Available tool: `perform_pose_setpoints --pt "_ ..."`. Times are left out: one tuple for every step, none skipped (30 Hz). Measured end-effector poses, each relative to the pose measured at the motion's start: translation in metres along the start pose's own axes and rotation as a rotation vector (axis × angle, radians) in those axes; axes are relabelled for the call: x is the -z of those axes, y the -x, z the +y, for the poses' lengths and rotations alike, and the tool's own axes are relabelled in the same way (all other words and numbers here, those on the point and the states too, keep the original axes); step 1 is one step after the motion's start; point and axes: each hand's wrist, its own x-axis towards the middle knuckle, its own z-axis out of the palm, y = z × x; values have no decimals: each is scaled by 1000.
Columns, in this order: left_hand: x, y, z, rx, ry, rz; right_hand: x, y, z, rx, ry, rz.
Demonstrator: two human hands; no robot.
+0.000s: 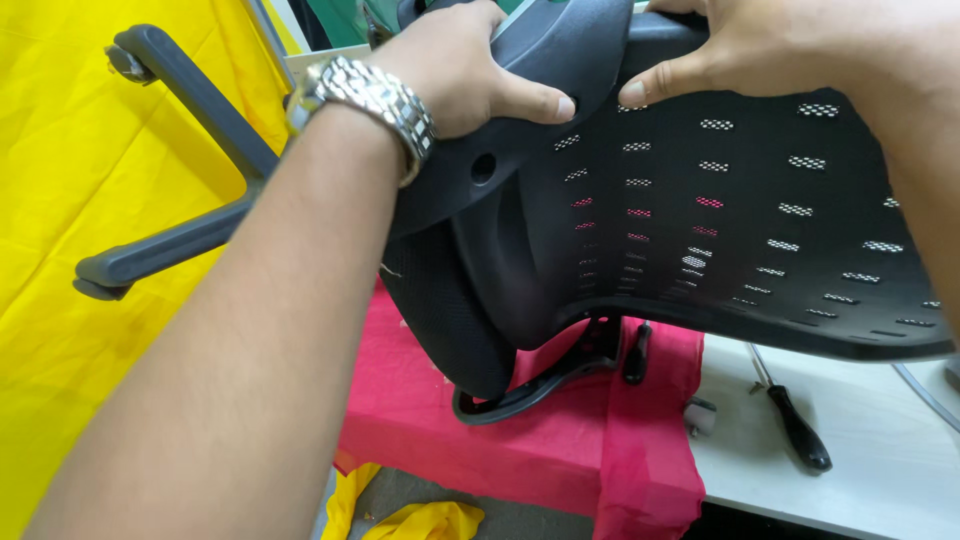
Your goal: The person assembles an office chair by attaching the backrest to the seat using a screwdriver. They insert and tighten screws at multiple points on the underside of the chair, then adjust the red cloth underneath.
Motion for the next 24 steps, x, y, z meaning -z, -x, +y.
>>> perform_pose_setpoints --pt "3 -1 -4 19 35 -57 -1 -2 4 8 -19 -28" --pt "8 -4 -7 38 69 -113 -2 -3 8 24 -41 -27" --pt "10 -7 -9 55 97 -176 -6 -4 12 37 -69 -24" --pt "11 -8 -11 32 102 -186 -9 -5 14 49 -97 -21" --pt "10 -8 -12 13 115 -189 -10 -6 15 25 -98 -49" --pt "10 -6 -14 -6 127 -192 -10 -8 14 0 -99 -78" --pt "10 -6 -13 -6 92 -166 -10 -9 13 -26 -103 -98" --pt "8 -6 -12 -5 58 -140 -8 -10 13 -39 -84 -122" --pt "5 -5 -12 2 29 -111 -5 -14 11 -45 -63 -152" --pt "5 -5 -14 -15 68 -110 -4 -17 9 -52 -41 -181" --pt "8 -8 -13 -35 99 -111 -1 -19 8 -125 -21 -227" --pt "10 -10 -13 -54 130 -111 2 -21 9 -200 -1 -273" --pt "9 -12 -13 -39 118 -119 4 -24 10 -276 24 -320" --pt "8 -15 -12 -24 107 -126 5 -26 10 -322 -27 -323" --pt "6 -16 -12 -9 96 -142 5 -23 10 -371 -84 -331" --pt "4 -17 -12 1 87 -141 4 -20 8 -420 -141 -339" --pt "5 -19 -13 10 76 -140 4 -20 3 -434 -127 -320" --pt "5 -21 -14 19 66 -139 4 -18 -4 -448 -113 -301" --pt "3 -21 -16 1 84 -130 4 -15 -13 -459 -96 -286" --pt "2 -21 -18 -17 103 -120 2 -7 -25 -413 -163 -119" --pt "0 -21 -19 -38 119 -111 -4 8 -41 -369 -230 51" --pt "1 -22 -20 -105 112 -77 -13 26 -60 -321 -296 221" --pt "2 -24 -22 -173 110 -45 -21 45 -80 -273 -358 386" --pt "1 -25 -22 -241 109 -13 -28 61 -98 -221 -418 552"
